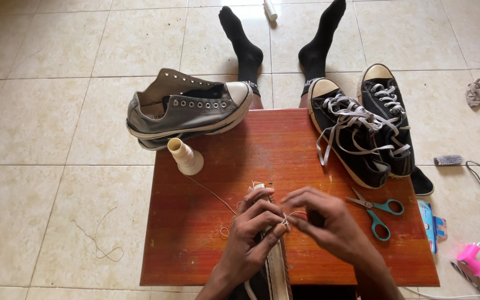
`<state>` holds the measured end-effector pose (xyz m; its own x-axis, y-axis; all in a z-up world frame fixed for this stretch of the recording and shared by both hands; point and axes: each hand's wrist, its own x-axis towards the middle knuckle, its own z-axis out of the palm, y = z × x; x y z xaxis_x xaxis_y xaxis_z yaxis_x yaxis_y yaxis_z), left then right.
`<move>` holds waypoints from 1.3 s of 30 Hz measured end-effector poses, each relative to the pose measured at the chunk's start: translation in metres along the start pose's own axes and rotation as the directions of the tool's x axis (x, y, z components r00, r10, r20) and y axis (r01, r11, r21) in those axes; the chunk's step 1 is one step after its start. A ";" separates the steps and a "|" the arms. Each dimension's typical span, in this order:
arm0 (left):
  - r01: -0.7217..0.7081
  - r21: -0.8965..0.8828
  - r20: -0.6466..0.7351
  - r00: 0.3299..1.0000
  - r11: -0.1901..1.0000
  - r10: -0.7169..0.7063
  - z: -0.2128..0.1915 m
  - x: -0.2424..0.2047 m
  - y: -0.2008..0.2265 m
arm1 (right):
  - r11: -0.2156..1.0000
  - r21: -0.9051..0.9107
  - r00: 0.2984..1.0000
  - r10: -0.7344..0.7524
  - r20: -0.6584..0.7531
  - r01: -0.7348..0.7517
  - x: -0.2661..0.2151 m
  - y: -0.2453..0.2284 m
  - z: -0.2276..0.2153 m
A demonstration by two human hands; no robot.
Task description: The person repairs a shoe by sewing the sole back onto the upper using a needle and thread.
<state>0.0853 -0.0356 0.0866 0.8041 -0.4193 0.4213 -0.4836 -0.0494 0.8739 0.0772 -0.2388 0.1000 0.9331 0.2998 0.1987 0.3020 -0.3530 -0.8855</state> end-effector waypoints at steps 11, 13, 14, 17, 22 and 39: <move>0.082 -0.087 -0.012 0.996 0.993 -0.083 -0.003 -0.004 -0.005 | 0.787 0.607 0.942 0.279 -0.187 -0.113 -0.025 0.018 -0.013; 0.104 -0.113 0.015 0.995 0.988 -0.103 -0.004 -0.004 -0.003 | 0.916 0.299 0.921 0.334 -0.200 -0.267 -0.017 0.006 -0.006; 0.122 -0.153 0.032 0.992 0.981 -0.119 -0.004 -0.004 -0.004 | 0.953 0.154 0.956 0.277 -0.094 -0.261 -0.012 0.002 -0.002; 0.157 -0.198 0.062 0.987 0.968 -0.147 -0.005 -0.004 -0.004 | 0.977 0.105 0.983 0.182 0.022 -0.183 -0.008 0.008 0.004; 0.189 -0.238 0.062 0.982 0.953 -0.179 -0.010 -0.003 -0.005 | 0.629 0.769 0.946 0.306 -0.108 -0.116 -0.024 0.024 -0.014; 0.241 -0.323 0.049 0.970 0.915 -0.239 -0.011 -0.006 -0.008 | 0.915 -0.158 0.850 0.267 -0.453 -0.372 -0.025 -0.006 0.018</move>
<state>0.0880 -0.0222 0.0797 0.8785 -0.4391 0.1881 -0.1365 0.1466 0.9797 0.0483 -0.2289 0.0927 0.9628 -0.2411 0.1224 -0.0397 -0.5741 -0.8178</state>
